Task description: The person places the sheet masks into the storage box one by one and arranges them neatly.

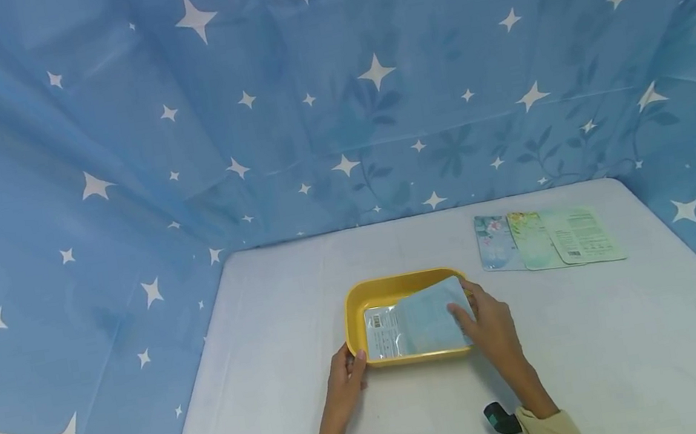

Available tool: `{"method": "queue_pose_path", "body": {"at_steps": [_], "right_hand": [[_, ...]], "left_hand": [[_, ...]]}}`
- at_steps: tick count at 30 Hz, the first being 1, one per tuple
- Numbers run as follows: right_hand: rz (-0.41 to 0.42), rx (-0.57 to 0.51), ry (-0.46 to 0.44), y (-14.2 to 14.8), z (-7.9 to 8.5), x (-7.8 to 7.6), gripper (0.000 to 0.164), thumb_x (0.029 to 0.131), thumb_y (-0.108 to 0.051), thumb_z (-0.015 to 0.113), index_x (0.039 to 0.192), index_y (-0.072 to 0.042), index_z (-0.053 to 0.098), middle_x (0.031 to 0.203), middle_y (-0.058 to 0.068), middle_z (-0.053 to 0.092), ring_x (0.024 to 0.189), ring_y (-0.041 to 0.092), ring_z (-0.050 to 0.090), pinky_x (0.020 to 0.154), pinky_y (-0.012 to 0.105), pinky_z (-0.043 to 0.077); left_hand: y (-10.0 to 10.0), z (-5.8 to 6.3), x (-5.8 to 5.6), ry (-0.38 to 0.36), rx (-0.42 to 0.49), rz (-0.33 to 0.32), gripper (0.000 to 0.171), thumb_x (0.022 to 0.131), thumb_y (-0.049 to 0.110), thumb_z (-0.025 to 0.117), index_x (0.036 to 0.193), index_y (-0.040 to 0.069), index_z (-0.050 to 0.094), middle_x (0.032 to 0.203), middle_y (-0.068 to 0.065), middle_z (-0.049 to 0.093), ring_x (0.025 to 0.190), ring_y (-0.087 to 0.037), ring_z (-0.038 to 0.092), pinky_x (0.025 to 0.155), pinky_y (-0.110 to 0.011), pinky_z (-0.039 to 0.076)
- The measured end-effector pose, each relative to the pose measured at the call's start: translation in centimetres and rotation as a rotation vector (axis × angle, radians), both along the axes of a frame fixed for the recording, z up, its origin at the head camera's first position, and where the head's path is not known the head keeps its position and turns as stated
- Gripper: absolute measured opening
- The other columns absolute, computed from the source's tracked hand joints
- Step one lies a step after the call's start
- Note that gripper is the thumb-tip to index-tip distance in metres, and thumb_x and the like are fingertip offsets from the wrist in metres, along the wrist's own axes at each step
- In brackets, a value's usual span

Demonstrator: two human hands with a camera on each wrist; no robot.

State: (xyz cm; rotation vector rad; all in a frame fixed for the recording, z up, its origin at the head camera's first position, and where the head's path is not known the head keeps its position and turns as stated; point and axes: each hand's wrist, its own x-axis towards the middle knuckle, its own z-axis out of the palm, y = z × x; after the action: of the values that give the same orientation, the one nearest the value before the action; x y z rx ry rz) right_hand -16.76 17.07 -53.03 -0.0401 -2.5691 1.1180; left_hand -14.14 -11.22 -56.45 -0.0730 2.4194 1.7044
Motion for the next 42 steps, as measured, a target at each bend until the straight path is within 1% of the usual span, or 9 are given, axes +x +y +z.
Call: {"method": "queue_pose_path", "body": {"at_steps": [7,14,19,22,25,30,37,39,42], "right_hand": [[0.006,0.065,-0.06,-0.8,0.2,0.0,0.039,0.092,-0.02,0.068,0.124,0.002,0.061,0.086,0.013,0.067,0.055,0.012,0.043,0.048,0.022,0.035],[-0.012,0.157,-0.073,-1.4,0.2,-0.4,0.035,0.089,-0.019,0.071,0.117,0.002,0.066,0.083,0.009,0.067,0.063,0.016,0.05,0.057,0.028,0.041],[0.004,0.231,-0.096,-2.0,0.5,-0.6,0.035,0.084,-0.018,0.075,0.111,0.002,0.069,0.08,0.006,0.068,0.071,0.021,0.058,0.064,0.039,0.046],[0.034,0.274,-0.144,-2.2,0.5,-0.4,0.033,0.084,-0.019,0.075,0.111,0.0,0.069,0.076,0.004,0.069,0.065,0.018,0.058,0.059,0.037,0.045],[0.059,0.311,-0.191,-2.3,0.3,-0.3,0.032,0.085,-0.018,0.074,0.111,0.0,0.07,0.071,0.002,0.068,0.056,0.014,0.052,0.053,0.03,0.039],[0.064,0.332,-0.228,-2.6,0.3,-0.3,0.028,0.085,-0.016,0.074,0.109,-0.001,0.07,0.068,0.0,0.065,0.053,0.012,0.047,0.052,0.027,0.032],[0.049,0.393,-0.259,-2.9,0.7,-0.4,0.023,0.084,-0.017,0.077,0.101,-0.003,0.071,0.069,0.002,0.065,0.055,0.015,0.047,0.056,0.031,0.036],[0.044,0.398,-0.264,-3.0,0.7,-0.4,0.021,0.083,-0.017,0.077,0.099,-0.003,0.072,0.068,0.002,0.064,0.056,0.016,0.047,0.058,0.032,0.038],[0.034,0.382,-0.261,-3.2,0.7,-0.4,0.021,0.083,-0.017,0.077,0.098,-0.003,0.073,0.071,0.002,0.065,0.058,0.015,0.048,0.059,0.033,0.04]], "left_hand": [[0.2,0.1,0.0,0.0,-0.002,0.019,0.071,0.101,0.046,0.048,0.149,-0.002,0.029,0.138,-0.018,0.046,0.102,-0.019,0.053,0.075,-0.03,0.056],[0.8,4.5,1.1,0.008,0.008,-0.004,0.062,0.104,0.033,0.046,0.146,-0.01,0.03,0.134,-0.024,0.046,0.103,-0.026,0.054,0.079,-0.037,0.057],[0.5,1.7,0.2,0.009,0.002,0.005,0.063,0.104,0.035,0.046,0.148,-0.006,0.029,0.135,-0.021,0.045,0.103,-0.024,0.053,0.077,-0.034,0.056],[0.2,0.1,-0.2,0.014,0.009,0.006,0.066,0.103,0.041,0.047,0.149,-0.003,0.03,0.133,-0.018,0.046,0.102,-0.021,0.053,0.074,-0.028,0.055],[0.1,-0.5,-0.2,0.017,0.028,-0.003,0.068,0.102,0.043,0.048,0.149,-0.003,0.03,0.13,-0.016,0.047,0.1,-0.02,0.052,0.072,-0.026,0.054],[0.2,0.2,0.1,0.019,0.015,-0.006,0.065,0.103,0.04,0.047,0.148,-0.003,0.03,0.127,-0.016,0.047,0.099,-0.019,0.051,0.072,-0.026,0.054],[0.5,3.8,0.9,0.022,0.021,-0.025,0.062,0.104,0.033,0.047,0.146,-0.01,0.031,0.127,-0.021,0.047,0.1,-0.023,0.052,0.075,-0.03,0.055],[0.5,3.7,0.9,0.027,0.026,-0.032,0.062,0.104,0.032,0.047,0.146,-0.011,0.03,0.127,-0.021,0.047,0.099,-0.022,0.052,0.075,-0.031,0.055],[0.4,2.4,0.5,0.03,0.023,-0.024,0.064,0.104,0.035,0.047,0.147,-0.009,0.03,0.126,-0.019,0.047,0.099,-0.02,0.051,0.074,-0.029,0.055]]}}
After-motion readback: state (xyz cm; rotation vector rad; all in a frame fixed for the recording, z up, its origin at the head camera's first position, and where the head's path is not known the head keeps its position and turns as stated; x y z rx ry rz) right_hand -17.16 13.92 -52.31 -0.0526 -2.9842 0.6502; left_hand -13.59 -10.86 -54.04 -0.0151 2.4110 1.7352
